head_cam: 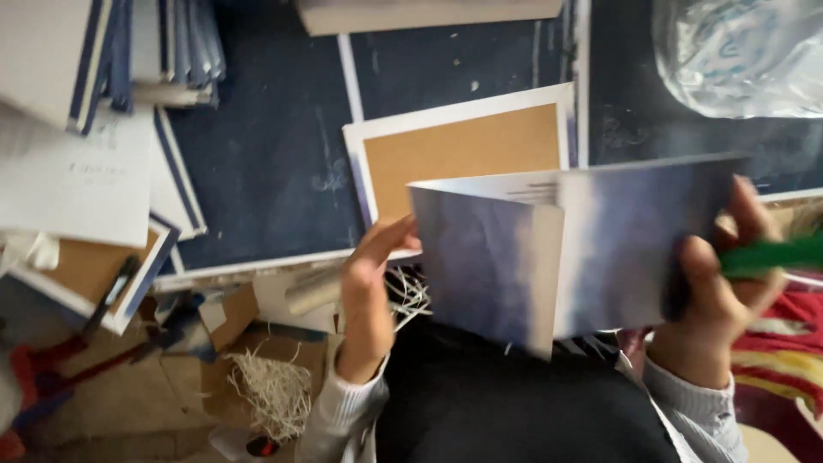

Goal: Assembling multi-part invitations by applying adhesive with a glue runner and joining components together.

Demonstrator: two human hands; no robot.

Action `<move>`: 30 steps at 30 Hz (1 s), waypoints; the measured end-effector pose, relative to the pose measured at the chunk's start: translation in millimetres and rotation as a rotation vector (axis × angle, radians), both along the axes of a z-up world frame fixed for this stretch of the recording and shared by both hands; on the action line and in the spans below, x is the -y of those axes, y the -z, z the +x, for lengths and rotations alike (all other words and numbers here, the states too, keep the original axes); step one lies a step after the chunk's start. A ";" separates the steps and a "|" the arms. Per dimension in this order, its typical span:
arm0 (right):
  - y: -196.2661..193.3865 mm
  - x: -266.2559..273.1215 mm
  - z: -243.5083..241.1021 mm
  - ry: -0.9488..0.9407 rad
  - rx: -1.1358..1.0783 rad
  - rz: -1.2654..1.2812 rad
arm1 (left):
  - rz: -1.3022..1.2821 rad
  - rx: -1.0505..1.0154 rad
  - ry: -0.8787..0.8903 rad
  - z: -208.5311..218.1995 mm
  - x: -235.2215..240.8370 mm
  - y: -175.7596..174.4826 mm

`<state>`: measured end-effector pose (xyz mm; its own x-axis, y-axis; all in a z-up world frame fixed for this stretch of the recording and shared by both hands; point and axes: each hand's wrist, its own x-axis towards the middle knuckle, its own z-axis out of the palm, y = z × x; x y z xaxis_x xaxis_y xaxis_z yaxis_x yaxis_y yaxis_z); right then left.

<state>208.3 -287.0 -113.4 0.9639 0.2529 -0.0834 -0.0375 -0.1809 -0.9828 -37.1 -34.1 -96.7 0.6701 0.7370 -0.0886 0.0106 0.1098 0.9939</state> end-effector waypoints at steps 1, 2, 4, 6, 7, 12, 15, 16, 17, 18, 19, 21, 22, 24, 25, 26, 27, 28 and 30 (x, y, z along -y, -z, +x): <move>-11.7 -16.8 -4.7 0.016 0.006 -0.006 | -0.006 0.006 0.016 -2.1 -3.3 -2.9; -23.3 -33.7 -8.0 -0.055 0.013 -0.090 | 0.098 -0.121 0.008 -3.5 -6.3 -5.5; -38.5 -59.0 -10.0 -0.112 0.019 -0.185 | 0.196 -0.243 0.014 -1.0 -11.6 -5.5; -45.1 -75.4 -7.3 -0.335 0.190 -0.305 | 0.441 -0.426 -0.218 7.1 -15.4 -0.2; -46.3 -79.8 -5.0 -0.324 0.188 -0.315 | 0.435 -0.423 -0.205 8.8 -18.2 -2.3; -48.7 -103.7 7.1 -0.637 0.563 -0.512 | 0.439 -0.618 -0.338 11.8 -32.4 -9.6; -35.5 -99.1 7.9 -0.709 0.535 -0.677 | 0.466 -0.656 -0.292 12.9 -32.0 -12.0; -33.4 -101.3 8.9 -0.713 0.525 -0.684 | 0.458 -0.663 -0.286 15.5 -33.4 -12.0; -31.2 -103.2 9.6 -0.707 0.510 -0.692 | 0.489 -0.653 -0.284 17.7 -34.4 -11.8; -29.2 -104.9 9.9 -0.700 0.496 -0.700 | 0.522 -0.642 -0.283 19.5 -35.3 -11.8; -30.0 -109.1 10.7 -0.703 0.488 -0.707 | 0.514 -0.647 -0.278 21.4 -37.3 -12.1; -31.9 -117.6 12.3 -0.712 0.446 -0.706 | 0.514 -0.692 -0.276 25.5 -42.4 -13.8; -31.7 -120.2 13.0 -0.712 0.440 -0.710 | 0.510 -0.695 -0.270 26.1 -44.6 -12.4; -31.9 -125.3 14.8 -0.714 0.427 -0.726 | 0.546 -0.703 -0.259 27.3 -48.6 -10.2; -32.8 -126.9 16.1 -0.715 0.422 -0.728 | 0.543 -0.705 -0.255 27.7 -49.8 -9.2; -33.6 -128.5 17.2 -0.719 0.407 -0.730 | 0.558 -0.735 -0.235 27.6 -50.9 -8.6; -34.6 -130.1 18.1 -0.723 0.392 -0.731 | 0.574 -0.764 -0.215 27.4 -52.0 -8.2; -33.8 -130.2 18.4 -0.724 0.390 -0.732 | 0.572 -0.766 -0.214 28.3 -52.7 -7.5; -32.9 -129.7 18.4 -0.715 0.386 -0.757 | 0.594 -0.760 -0.217 29.6 -53.4 -6.7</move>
